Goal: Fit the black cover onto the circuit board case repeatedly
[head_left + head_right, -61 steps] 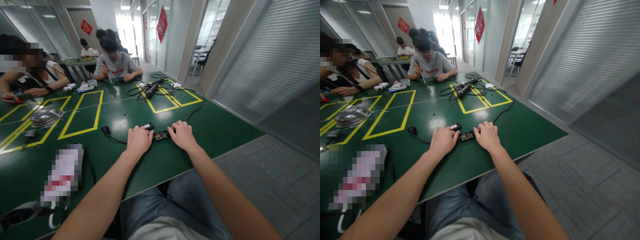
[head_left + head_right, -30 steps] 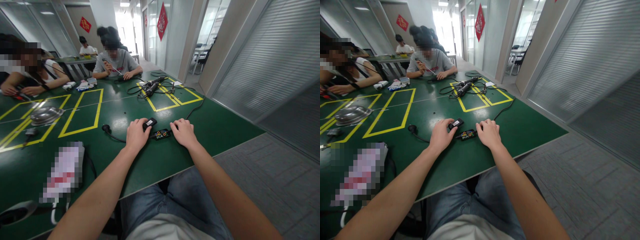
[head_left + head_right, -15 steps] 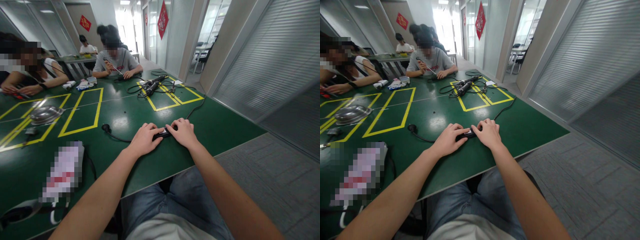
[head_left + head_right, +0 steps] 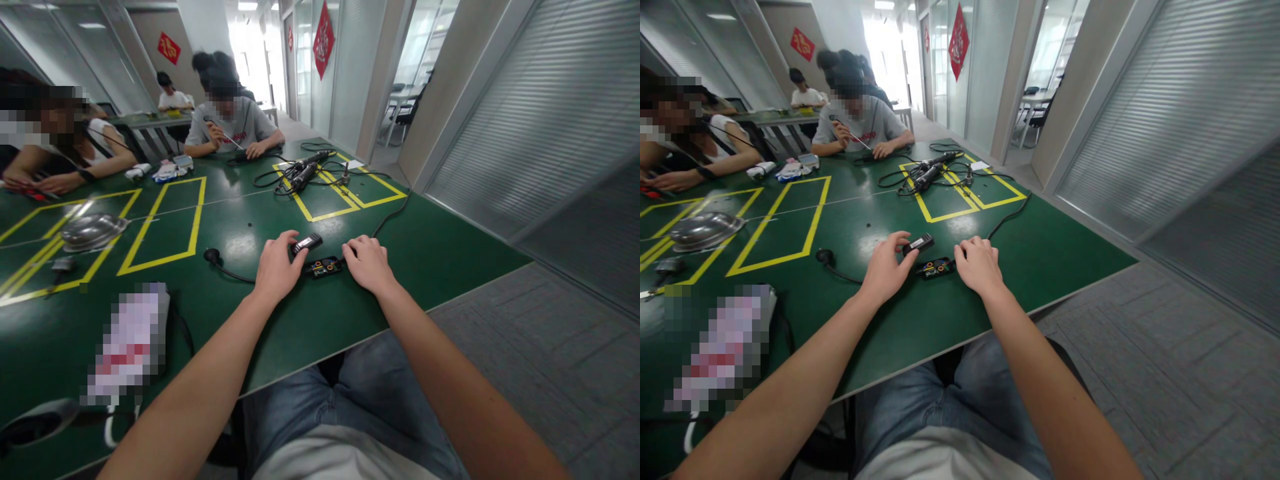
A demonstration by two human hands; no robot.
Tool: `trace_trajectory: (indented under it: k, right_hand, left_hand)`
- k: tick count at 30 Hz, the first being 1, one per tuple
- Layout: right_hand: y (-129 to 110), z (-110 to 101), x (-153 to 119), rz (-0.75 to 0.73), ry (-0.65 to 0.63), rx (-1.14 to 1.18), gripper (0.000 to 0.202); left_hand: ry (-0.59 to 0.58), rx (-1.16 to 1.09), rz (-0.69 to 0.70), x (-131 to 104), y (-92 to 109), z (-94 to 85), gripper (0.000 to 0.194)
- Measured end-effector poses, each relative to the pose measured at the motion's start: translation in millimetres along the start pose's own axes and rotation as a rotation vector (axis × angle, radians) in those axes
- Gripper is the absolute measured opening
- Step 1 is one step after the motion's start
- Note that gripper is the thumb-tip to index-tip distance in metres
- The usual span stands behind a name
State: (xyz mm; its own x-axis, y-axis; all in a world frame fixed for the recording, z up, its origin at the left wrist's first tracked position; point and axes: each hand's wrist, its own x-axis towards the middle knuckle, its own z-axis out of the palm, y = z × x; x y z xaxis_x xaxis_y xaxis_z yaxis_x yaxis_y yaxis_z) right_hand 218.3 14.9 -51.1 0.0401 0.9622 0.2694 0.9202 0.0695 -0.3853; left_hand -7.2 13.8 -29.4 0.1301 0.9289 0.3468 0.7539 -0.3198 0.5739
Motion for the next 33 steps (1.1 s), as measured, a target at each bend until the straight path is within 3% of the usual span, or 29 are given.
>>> trace_trajectory:
  k: [4,8,10,16,26,33]
  right_hand:
    - [-0.9,1.1,0.3,-0.009,0.025,-0.003,0.037]
    - [-2.4,2.2,-0.2,-0.008,0.035,-0.013,0.034]
    - [-3.7,2.1,-0.8,-0.004,0.04,-0.011,0.034]
    - [-7.3,2.5,-2.2,0.003,0.065,-0.014,0.034]
    - [-4.4,3.9,0.1,-0.007,0.083,0.013,0.039]
    - [-2.6,7.4,-1.0,-0.023,0.085,0.001,0.039]
  left_hand:
    - [-0.024,0.095,-0.139,2.8,-5.5,-3.5,0.034]
    - [0.002,0.264,-0.045,-1.1,2.4,-5.3,0.014]
    - [-0.013,0.337,0.006,-2.9,7.1,-6.7,0.023]
    - [-0.248,0.511,0.108,-4.0,12.2,-9.0,0.05]
    - [-0.201,0.479,0.087,-3.5,16.7,-9.8,0.056]
    - [-0.278,0.534,0.082,-4.6,17.5,-7.5,0.053]
